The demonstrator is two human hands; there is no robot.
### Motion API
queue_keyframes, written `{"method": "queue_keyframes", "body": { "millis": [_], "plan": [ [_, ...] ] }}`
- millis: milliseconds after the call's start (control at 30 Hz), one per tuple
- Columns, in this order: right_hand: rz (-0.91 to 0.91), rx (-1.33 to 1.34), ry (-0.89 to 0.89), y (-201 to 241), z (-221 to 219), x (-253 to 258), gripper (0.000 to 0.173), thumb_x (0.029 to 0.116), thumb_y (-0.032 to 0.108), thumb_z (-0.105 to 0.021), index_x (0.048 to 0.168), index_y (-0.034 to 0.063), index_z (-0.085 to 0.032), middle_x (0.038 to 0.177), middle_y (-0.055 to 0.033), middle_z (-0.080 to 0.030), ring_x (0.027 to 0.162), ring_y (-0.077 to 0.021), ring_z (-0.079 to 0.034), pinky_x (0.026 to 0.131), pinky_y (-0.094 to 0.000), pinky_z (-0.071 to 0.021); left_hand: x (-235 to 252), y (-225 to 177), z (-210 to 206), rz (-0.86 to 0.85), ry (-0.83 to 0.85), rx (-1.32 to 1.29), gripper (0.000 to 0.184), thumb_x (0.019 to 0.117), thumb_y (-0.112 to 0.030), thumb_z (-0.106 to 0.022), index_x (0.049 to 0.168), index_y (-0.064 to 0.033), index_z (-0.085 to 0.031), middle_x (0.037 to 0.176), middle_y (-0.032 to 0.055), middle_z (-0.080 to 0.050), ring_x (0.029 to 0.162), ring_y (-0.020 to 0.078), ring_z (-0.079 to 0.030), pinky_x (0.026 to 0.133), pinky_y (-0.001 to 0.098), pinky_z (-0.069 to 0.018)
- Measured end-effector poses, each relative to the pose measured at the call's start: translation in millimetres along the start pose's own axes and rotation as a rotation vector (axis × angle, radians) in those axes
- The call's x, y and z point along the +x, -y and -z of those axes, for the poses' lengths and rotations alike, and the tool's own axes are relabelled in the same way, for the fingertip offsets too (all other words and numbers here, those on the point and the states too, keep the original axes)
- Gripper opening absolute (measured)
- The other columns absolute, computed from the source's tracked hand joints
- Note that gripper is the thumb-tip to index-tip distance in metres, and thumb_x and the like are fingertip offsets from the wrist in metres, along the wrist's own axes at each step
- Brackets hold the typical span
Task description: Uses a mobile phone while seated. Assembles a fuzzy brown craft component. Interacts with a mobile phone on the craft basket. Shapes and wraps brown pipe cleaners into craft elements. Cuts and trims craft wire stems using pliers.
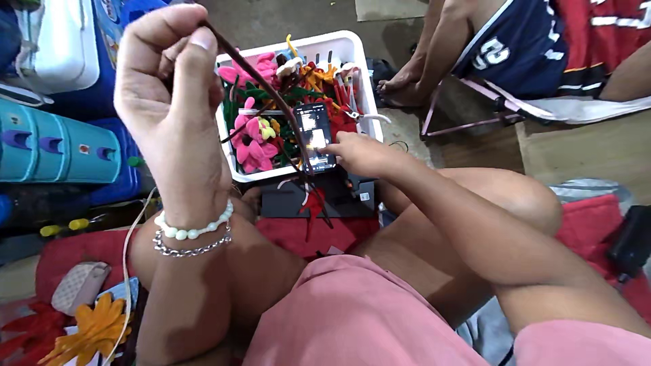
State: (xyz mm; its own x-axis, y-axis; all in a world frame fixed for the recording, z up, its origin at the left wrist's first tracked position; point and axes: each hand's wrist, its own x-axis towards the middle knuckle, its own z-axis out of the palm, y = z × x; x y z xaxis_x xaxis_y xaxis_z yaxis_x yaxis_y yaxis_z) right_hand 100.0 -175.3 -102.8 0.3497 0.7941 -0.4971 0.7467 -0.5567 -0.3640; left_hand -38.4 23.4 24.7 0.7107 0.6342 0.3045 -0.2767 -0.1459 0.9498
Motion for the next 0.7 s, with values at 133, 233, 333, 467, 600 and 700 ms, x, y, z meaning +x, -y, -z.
{"method": "queue_keyframes", "body": {
  "millis": [133, 233, 333, 467, 600, 700],
  "plan": [
    [0.005, -0.059, 0.131, 6.1, -5.7, -13.8, 0.054, 0.0991, 0.008, -0.061, 0.149, 0.0257, -0.056, 0.13, -0.0229, -0.06, 0.116, -0.0412, -0.062, 0.097, -0.0591, -0.0504, 1.3, -4.7, -1.2, 0.001, -0.112, -0.068, 0.006, 0.1044, -0.009, -0.056, 0.11, -0.0094, -0.058, 0.088, -0.0033, -0.063, 0.076, 0.0087, -0.062, 0.075, 0.0246, -0.0567],
    [-0.002, -0.083, 0.131, 10.4, -10.0, -19.1, 0.052, 0.0986, 0.009, -0.065, 0.148, 0.0244, -0.058, 0.132, -0.0244, -0.06, 0.118, -0.0433, -0.061, 0.098, -0.06, -0.05, 0.2, -5.7, -3.7, 0.018, -0.122, -0.092, 0.006, 0.1042, -0.009, -0.056, 0.109, -0.0112, -0.057, 0.088, -0.0039, -0.063, 0.078, 0.008, -0.064, 0.078, 0.0241, -0.0573],
    [0.006, -0.087, 0.152, 11.7, -5.7, -21.1, 0.051, 0.1016, 0.01, -0.06, 0.15, 0.0236, -0.056, 0.133, -0.0242, -0.059, 0.121, -0.0424, -0.06, 0.1, -0.0588, -0.0487, -1.3, -6.6, -5.4, 0.037, -0.104, -0.112, 0.008, 0.1046, -0.009, -0.055, 0.111, -0.0105, -0.058, 0.09, -0.0031, -0.065, 0.081, 0.0086, -0.065, 0.079, 0.0237, -0.0576],
    [0.007, -0.082, 0.183, 10.6, -2.4, -20.5, 0.046, 0.1029, 0.013, -0.059, 0.148, 0.0239, -0.058, 0.131, -0.021, -0.06, 0.118, -0.039, -0.061, 0.1, -0.0571, -0.0486, -2.4, -6.1, -8.1, 0.048, -0.104, -0.152, 0.01, 0.1051, -0.007, -0.053, 0.114, -0.0086, -0.057, 0.092, -0.0007, -0.065, 0.085, 0.0106, -0.067, 0.083, 0.0252, -0.0583],
    [0.019, -0.067, 0.153, 6.0, 2.1, -21.5, 0.035, 0.1019, 0.014, -0.062, 0.137, 0.0169, -0.066, 0.132, -0.0189, -0.062, 0.12, -0.0382, -0.062, 0.1, -0.0585, -0.0489, -2.8, -3.9, -9.9, 0.046, -0.104, -0.2, 0.009, 0.1054, -0.007, -0.052, 0.113, -0.0095, -0.056, 0.093, 0.0001, -0.067, 0.087, 0.011, -0.068, 0.086, 0.0262, -0.0589],
    [0.013, -0.058, -0.055, -1.0, 14.4, -31.4, 0.016, 0.0985, 0.013, -0.066, 0.111, 0.0064, -0.073, 0.112, -0.0181, -0.069, 0.104, -0.0387, -0.068, 0.085, -0.061, -0.055, -3.5, -4.1, -10.1, 0.064, -0.068, -0.221, 0.01, 0.1057, -0.007, -0.052, 0.113, -0.0103, -0.058, 0.093, -0.0003, -0.067, 0.087, 0.0109, -0.068, 0.086, 0.026, -0.0589]
  ]
}}
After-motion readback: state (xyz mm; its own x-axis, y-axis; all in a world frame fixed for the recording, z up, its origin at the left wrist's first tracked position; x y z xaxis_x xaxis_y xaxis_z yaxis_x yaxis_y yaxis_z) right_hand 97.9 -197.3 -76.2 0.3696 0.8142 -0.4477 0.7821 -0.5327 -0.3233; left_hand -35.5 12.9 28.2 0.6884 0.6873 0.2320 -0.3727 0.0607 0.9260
